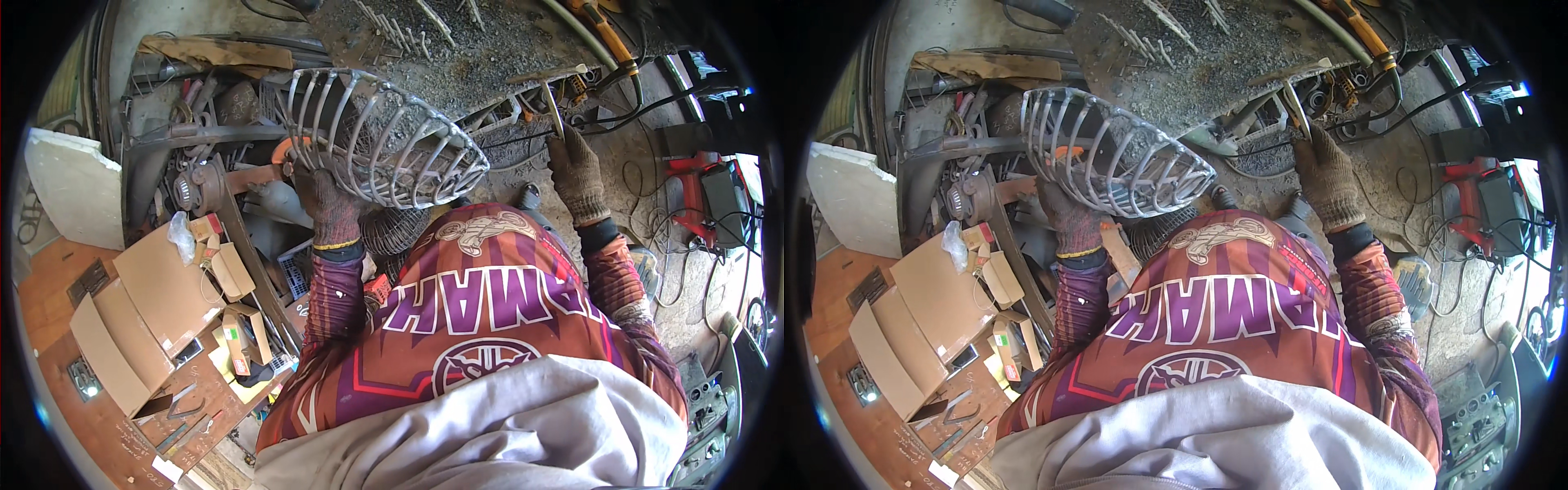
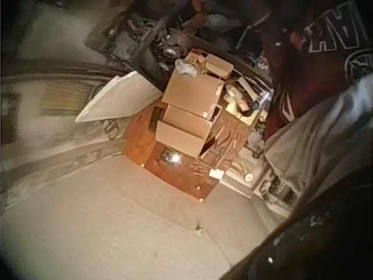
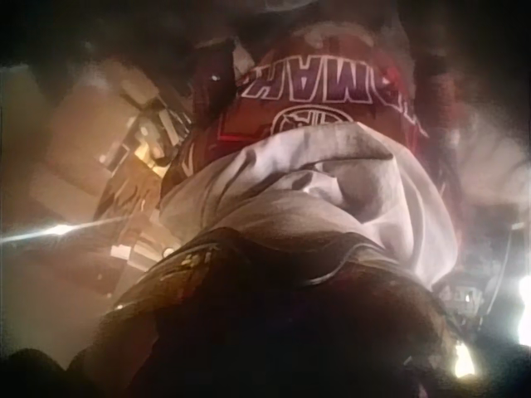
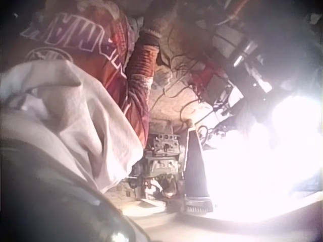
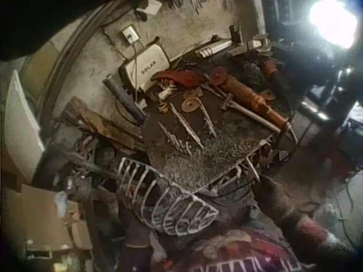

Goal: The person welds components onto a curved metal frame using a welding tool, then uses a hammer to strike the welded points.

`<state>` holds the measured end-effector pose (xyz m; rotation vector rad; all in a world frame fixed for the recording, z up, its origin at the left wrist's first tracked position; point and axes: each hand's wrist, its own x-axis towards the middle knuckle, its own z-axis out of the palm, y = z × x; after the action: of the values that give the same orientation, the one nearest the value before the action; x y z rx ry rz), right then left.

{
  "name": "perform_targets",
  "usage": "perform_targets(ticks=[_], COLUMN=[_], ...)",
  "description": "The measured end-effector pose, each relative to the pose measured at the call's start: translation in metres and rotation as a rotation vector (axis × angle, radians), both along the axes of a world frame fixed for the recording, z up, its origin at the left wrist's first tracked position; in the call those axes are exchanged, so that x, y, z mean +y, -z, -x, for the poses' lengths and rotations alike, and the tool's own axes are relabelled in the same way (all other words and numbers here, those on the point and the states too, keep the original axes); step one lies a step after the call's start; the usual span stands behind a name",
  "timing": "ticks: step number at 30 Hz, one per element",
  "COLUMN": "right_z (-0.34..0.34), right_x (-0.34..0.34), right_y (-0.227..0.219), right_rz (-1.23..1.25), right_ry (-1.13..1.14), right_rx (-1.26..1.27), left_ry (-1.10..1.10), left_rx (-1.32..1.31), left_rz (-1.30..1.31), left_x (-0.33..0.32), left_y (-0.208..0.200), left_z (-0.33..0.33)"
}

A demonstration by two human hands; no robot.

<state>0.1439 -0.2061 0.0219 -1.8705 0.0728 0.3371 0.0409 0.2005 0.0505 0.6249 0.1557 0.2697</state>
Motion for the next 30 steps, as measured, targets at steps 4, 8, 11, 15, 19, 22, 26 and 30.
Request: perform_targets(ticks=[4, 8, 11, 15, 19, 22, 26, 30], right_z=[-0.003, -0.005, -0.008, -0.011, -0.014, -0.015, -0.019, -0.021], right_x=[-0.002, 0.002, 0.003, 0.004, 0.005, 0.005, 0.004, 0.008], right_y=[0.008, 0.002, 0.006, 0.007, 0.002, 0.001, -0.007, -0.014], right_rz=[0.014, -0.005, -0.017, -0.025, -0.024, -0.038, -0.037, -0.093], right_ry=[0.015, 0.012, 0.018, 0.026, 0.018, 0.007, -0.014, 0.012], right_rx=[-0.029, 0.017, 0.030, 0.040, 0.086, 0.068, 0.114, 0.146], left_ry=[-0.197, -0.227, -0.342, -0.349, -0.349, -0.423, -0.382, -0.345], left_rx=[0.531, 0.576, 0.560, 0.509, 0.299, 0.288, 0.383, 0.323], left_rz=[-1.146, -1.617, -1.442, -1.570, -1.892, -1.812, -1.521, -1.320], left_x=[-0.018, -0.039, -0.049, -0.036, -0.032, -0.043, -0.045, -0.050], left_y=[-0.030, -0.063, -0.063, -0.056, -0.058, -0.062, -0.065, -0.067], left_z=[-0.016, -0.014, -0.014, -0.015, -0.017, -0.019, -0.016, -0.016])
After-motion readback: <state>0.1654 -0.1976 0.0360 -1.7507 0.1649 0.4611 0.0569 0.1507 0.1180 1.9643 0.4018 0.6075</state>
